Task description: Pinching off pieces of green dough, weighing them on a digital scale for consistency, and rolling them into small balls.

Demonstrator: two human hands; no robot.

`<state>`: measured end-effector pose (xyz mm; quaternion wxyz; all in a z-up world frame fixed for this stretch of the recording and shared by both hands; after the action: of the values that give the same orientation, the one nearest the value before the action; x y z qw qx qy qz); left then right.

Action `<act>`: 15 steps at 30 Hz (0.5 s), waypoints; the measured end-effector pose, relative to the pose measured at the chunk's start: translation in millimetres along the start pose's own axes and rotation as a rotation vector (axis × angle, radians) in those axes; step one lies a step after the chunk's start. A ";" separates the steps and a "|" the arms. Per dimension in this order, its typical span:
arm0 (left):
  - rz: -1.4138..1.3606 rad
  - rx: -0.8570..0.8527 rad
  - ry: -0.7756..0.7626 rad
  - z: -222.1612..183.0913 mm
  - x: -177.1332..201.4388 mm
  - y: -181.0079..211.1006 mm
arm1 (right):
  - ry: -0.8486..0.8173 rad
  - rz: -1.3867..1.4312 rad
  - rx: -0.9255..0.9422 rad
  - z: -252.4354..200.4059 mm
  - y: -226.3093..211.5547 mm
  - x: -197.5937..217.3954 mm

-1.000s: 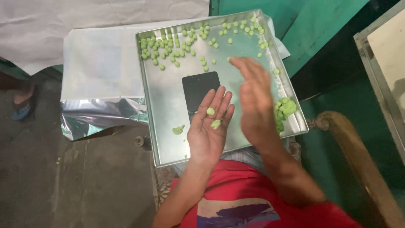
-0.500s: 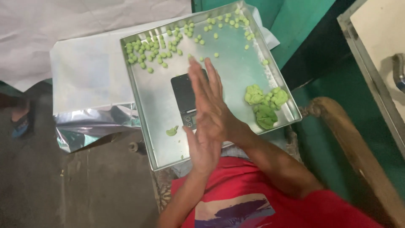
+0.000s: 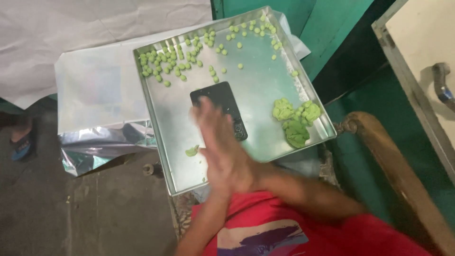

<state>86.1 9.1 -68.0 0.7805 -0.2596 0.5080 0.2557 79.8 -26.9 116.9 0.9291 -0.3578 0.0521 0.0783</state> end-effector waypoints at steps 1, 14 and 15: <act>-0.643 0.364 0.076 -63.4 69.9 -4.0 | 0.368 0.708 0.060 -5.3 22.6 -1.8; 1.438 -0.529 -0.318 50.4 -214.7 -45.6 | -0.147 -0.616 0.145 39.9 -52.6 -6.1; 0.925 -0.409 -0.546 53.1 -214.3 -50.2 | -0.159 -0.613 0.157 39.2 -54.0 -5.0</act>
<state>78.8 -21.5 156.2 0.6243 -0.0805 0.2889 0.7214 86.3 -40.6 182.1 0.9353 -0.2768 -0.1250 -0.1814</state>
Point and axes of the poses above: each hand's wrist, its own z-axis towards the middle knuckle, its own x-axis out of the back of the hand, y = z × x, the point moved 4 cm from there along z, towards the middle knuckle, and after that the axes turned 5 degrees about -y, right-handed, at the moved point
